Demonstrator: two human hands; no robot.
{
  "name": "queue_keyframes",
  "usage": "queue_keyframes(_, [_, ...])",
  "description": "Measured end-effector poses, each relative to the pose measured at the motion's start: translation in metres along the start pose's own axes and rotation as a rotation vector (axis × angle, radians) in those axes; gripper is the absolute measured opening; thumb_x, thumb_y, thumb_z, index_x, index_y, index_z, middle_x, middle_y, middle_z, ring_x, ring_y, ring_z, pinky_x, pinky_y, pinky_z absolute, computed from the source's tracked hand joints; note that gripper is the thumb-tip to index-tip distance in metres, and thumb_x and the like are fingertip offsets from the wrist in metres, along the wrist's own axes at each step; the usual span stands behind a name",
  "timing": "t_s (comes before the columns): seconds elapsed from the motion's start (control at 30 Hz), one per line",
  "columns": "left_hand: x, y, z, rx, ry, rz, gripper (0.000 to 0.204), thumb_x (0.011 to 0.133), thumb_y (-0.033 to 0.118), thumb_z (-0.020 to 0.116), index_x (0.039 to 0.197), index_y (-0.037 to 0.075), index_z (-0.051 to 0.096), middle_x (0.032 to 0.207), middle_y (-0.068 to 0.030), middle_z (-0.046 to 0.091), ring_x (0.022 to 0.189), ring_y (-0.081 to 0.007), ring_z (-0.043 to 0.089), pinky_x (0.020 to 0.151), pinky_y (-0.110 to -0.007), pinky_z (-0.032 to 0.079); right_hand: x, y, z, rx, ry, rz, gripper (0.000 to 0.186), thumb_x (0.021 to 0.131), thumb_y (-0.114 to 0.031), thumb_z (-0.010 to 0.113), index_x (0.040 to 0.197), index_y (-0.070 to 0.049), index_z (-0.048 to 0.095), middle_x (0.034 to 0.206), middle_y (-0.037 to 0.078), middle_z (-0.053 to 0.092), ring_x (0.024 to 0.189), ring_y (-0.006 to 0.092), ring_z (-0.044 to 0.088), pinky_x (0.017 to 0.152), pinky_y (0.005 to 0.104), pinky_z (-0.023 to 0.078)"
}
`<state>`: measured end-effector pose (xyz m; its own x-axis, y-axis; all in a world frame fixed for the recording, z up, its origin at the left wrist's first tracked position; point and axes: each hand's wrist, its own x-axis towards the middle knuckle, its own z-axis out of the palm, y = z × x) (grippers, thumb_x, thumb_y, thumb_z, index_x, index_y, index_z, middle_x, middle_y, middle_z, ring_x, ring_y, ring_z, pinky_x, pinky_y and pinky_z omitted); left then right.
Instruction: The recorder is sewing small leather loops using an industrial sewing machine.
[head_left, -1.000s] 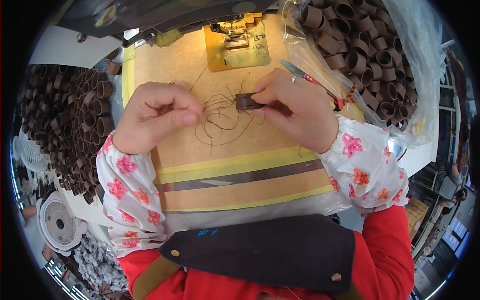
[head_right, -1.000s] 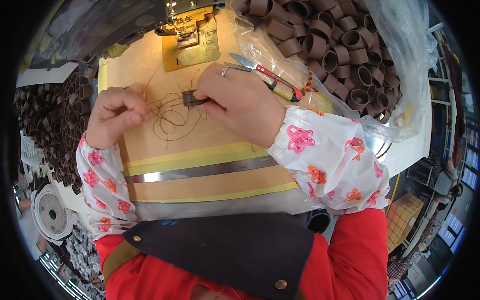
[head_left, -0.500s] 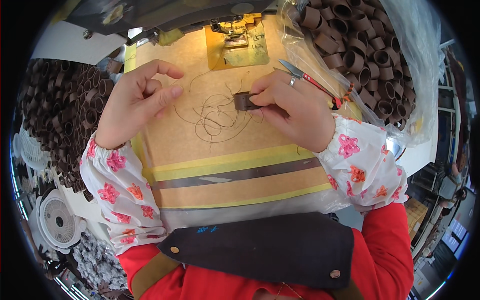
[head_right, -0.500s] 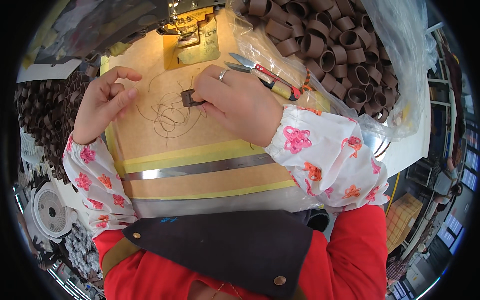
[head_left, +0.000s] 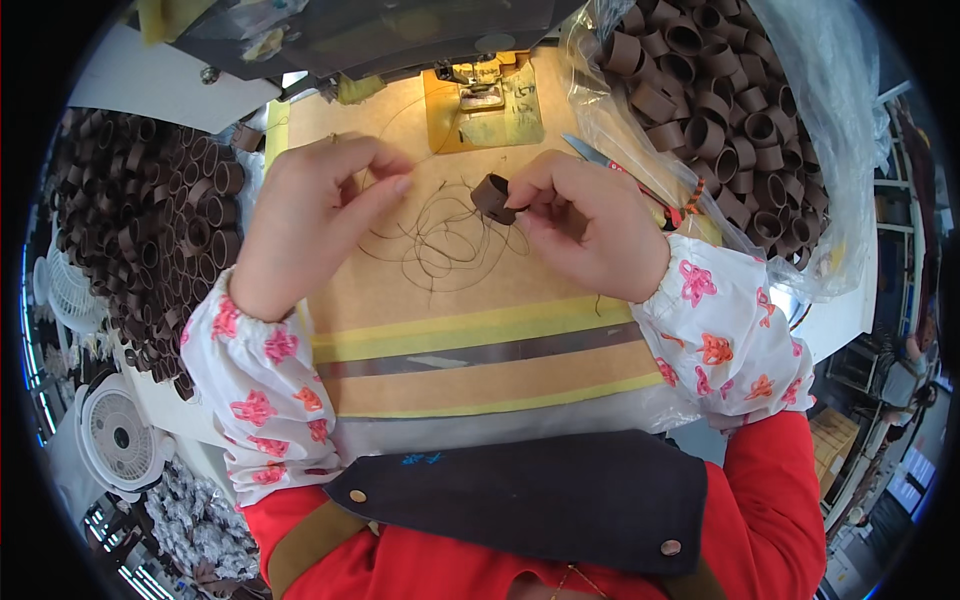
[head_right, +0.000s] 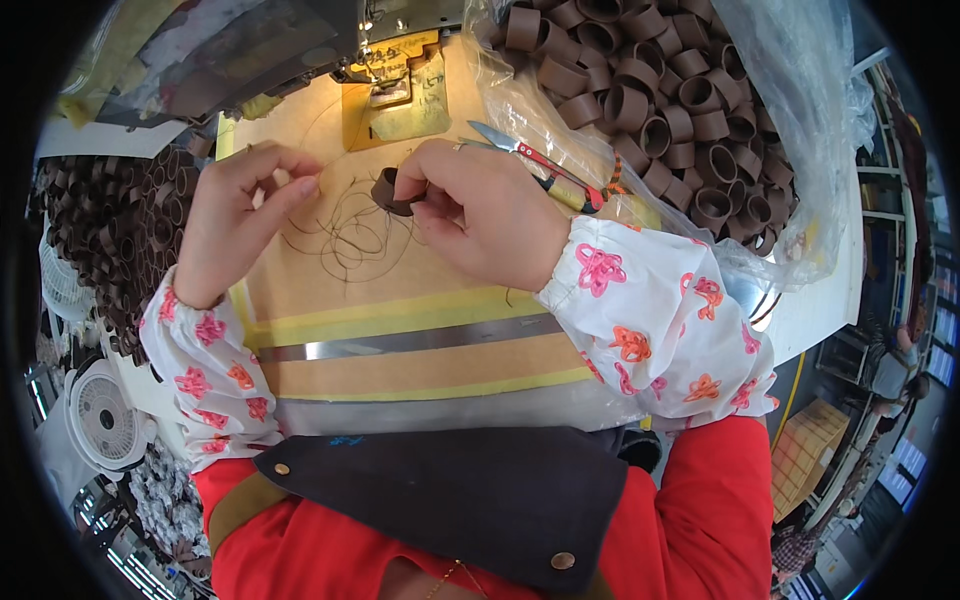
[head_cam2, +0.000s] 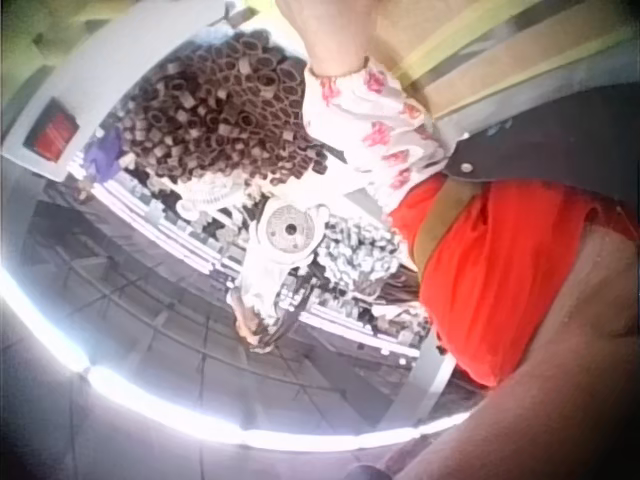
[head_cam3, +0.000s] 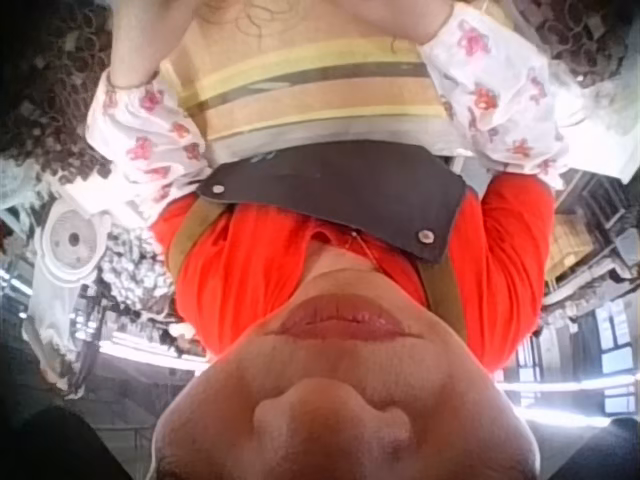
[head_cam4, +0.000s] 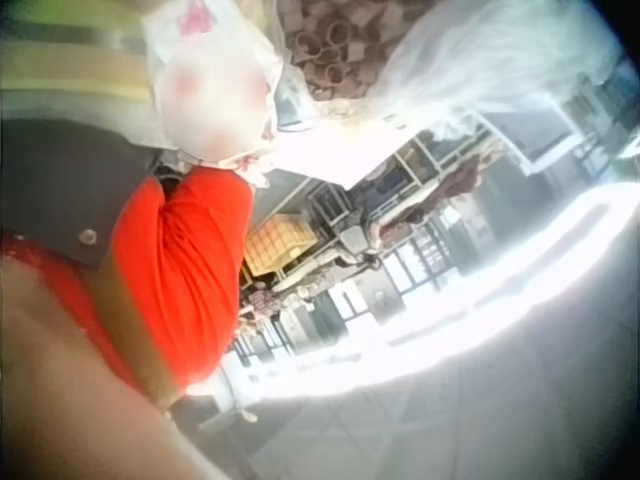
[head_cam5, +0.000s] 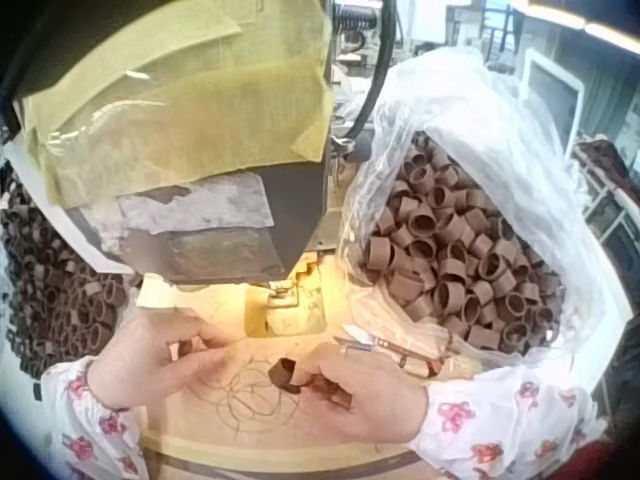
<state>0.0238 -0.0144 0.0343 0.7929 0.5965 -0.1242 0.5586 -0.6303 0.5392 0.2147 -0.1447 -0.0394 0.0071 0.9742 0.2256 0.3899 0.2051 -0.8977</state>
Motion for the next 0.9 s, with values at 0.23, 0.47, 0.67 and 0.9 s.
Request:
queue_keyframes(0.23, [0.019, -0.003, 0.054, -0.127, 0.437, 0.244, 0.026, 0.075, 0.013, 0.065, 0.100, 0.004, 0.059, 0.094, -0.0106, 0.060, 0.080, -0.0279, 0.057, 0.070, -0.034, 0.043, 0.015, -0.002, -0.006, -0.121, 0.023, -0.062, 0.024, 0.068, 0.001, 0.060, 0.090, -0.004, 0.053, 0.064, 0.006, 0.051, 0.057, 0.0171, 0.053, 0.051, 0.0284, 0.043])
queue_keyframes(0.47, [0.052, -0.015, 0.061, 0.103, 0.502, 0.070, 0.031, 0.078, 0.036, 0.061, 0.086, 0.006, 0.061, 0.084, -0.0111, 0.063, 0.076, -0.0294, 0.058, 0.074, -0.038, 0.036, 0.036, 0.009, -0.012, -0.176, 0.085, -0.133, 0.020, 0.069, 0.004, 0.059, 0.087, -0.001, 0.057, 0.074, 0.005, 0.057, 0.061, 0.0129, 0.055, 0.055, 0.0236, 0.046])
queue_keyframes(0.67, [0.045, -0.018, 0.048, -0.032, 0.345, 0.179, 0.013, 0.079, 0.015, 0.059, 0.076, 0.003, 0.058, 0.071, -0.0121, 0.058, 0.065, -0.0282, 0.054, 0.061, -0.035, 0.038, 0.044, 0.019, -0.014, -0.170, 0.119, -0.158, 0.015, 0.069, 0.005, 0.060, 0.083, 0.001, 0.059, 0.085, 0.008, 0.062, 0.063, 0.0135, 0.058, 0.057, 0.0238, 0.048])
queue_keyframes(0.9, [0.017, -0.003, 0.049, -0.905, 0.234, 0.132, 0.017, 0.088, 0.013, 0.055, 0.078, 0.000, 0.058, 0.078, 0.0008, 0.058, 0.066, -0.0027, 0.045, 0.057, -0.018, 0.037, 0.052, 0.022, -0.005, -0.227, 0.247, -0.313, 0.010, 0.065, 0.002, 0.059, 0.074, -0.001, 0.056, 0.067, 0.013, 0.057, 0.063, 0.0287, 0.057, 0.056, 0.0362, 0.045])
